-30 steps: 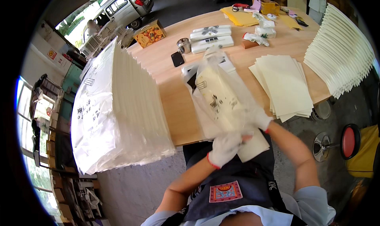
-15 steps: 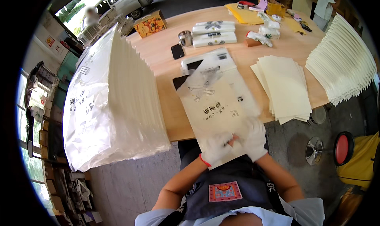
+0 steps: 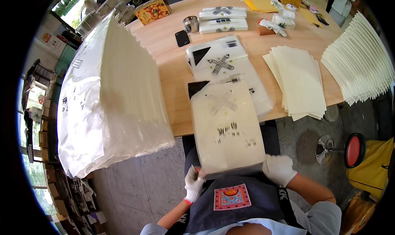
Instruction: The person repeatedly takes stacks of white paper from a large plastic-wrapped bundle on the table, places them into a clear plastic bag, and then sets the bagged stack aside. The process is repeated continuously with multiple stacks of paper throughout the clip.
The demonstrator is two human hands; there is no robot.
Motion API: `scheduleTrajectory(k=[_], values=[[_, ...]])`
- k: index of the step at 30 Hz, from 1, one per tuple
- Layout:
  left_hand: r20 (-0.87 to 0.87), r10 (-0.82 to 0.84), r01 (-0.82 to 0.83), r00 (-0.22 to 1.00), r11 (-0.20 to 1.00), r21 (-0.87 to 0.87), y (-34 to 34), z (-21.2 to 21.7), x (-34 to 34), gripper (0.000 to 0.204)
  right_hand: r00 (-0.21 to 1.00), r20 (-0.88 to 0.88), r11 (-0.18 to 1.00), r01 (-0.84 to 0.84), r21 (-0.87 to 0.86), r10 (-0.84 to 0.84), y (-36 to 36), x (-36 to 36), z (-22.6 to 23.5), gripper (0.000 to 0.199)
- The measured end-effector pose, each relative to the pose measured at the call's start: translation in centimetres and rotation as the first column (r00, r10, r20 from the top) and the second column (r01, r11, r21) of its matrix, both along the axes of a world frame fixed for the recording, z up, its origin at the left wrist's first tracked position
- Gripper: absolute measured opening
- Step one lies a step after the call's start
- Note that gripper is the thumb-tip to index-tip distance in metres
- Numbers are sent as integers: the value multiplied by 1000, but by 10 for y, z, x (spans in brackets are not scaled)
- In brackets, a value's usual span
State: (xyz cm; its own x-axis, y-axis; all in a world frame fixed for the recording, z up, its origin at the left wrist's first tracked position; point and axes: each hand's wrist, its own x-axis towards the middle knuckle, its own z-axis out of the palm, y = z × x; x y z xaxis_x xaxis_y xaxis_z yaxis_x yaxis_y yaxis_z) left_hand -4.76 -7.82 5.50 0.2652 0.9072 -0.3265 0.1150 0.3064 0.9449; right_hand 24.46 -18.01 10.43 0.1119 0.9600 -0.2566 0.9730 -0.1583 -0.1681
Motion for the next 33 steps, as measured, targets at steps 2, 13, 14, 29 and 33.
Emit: scheduleTrajectory(k=[2, 13, 14, 29, 33], values=[[-141, -369, 389, 919, 908, 159, -21, -28, -42, 11, 989, -149, 907, -73, -415, 11, -11, -9, 8, 22], [-573, -27, 309, 819, 862, 401, 40, -27, 1, 14, 991, 65, 992, -120, 41, 117, 30, 19, -8, 23], [-623, -86, 367, 778, 866, 340, 29, -32, -11, 13, 995, -61, 985, -82, -149, 73, 15, 13, -22, 24], [-344, -366, 444, 865, 878, 181, 106, 75, 53, 22, -291, -834, 761, 347, -549, -469, 63, 12, -154, 34], [-561, -246, 613, 790, 313, 725, 101, 176, 50, 8, -637, -726, 884, 147, -443, -258, 103, -38, -102, 43]])
